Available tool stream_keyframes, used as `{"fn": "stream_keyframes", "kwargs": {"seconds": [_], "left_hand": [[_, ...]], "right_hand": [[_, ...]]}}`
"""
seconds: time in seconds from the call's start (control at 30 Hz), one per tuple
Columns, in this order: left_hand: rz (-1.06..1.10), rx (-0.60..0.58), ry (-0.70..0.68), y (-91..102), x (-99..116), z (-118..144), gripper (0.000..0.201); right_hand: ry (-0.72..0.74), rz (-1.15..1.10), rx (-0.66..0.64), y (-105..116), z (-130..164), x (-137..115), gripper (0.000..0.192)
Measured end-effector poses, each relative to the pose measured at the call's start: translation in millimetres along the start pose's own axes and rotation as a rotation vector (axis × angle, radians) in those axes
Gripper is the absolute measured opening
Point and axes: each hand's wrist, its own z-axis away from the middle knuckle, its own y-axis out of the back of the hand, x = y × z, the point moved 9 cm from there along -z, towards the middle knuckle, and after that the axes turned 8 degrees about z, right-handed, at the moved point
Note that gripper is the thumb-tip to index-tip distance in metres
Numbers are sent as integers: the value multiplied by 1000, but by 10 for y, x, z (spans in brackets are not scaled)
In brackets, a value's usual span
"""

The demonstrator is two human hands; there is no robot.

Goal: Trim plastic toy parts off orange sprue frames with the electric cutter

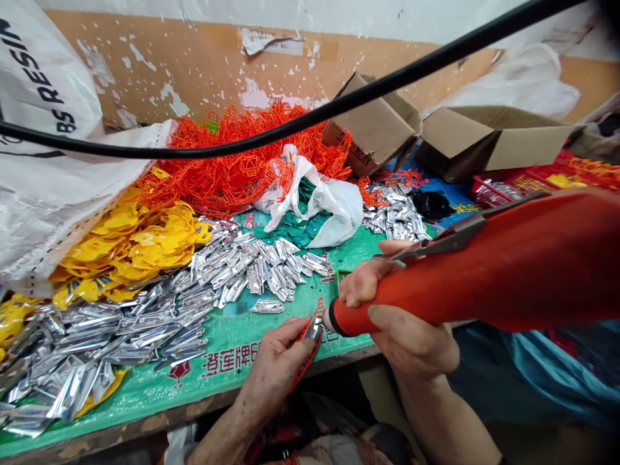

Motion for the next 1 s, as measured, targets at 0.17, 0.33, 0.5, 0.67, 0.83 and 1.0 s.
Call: {"fn": "stream_keyframes", "kwargs": {"seconds": [0.17, 0.33, 0.5, 0.67, 0.83, 1.0], "left_hand": [[95, 17, 19, 16, -47, 7, 29], [50, 12, -9, 10, 46, 14, 29], [-290, -16, -233, -21, 256, 74, 22], [-771, 155, -801, -46, 530, 353, 18], [-1019, 165, -1093, -208, 633, 562, 16], [-1184, 151, -1217, -314, 708, 706, 17]], "right_hand": [[45, -20, -37, -26, 36, 8, 41], [55, -44, -28, -44, 30, 18, 36], [48, -153, -69, -1, 20, -75, 46], [85, -125, -1, 248, -58, -203, 44], [75, -68, 54, 340, -125, -166, 43], [67, -23, 59, 317, -112, -93, 40]]}}
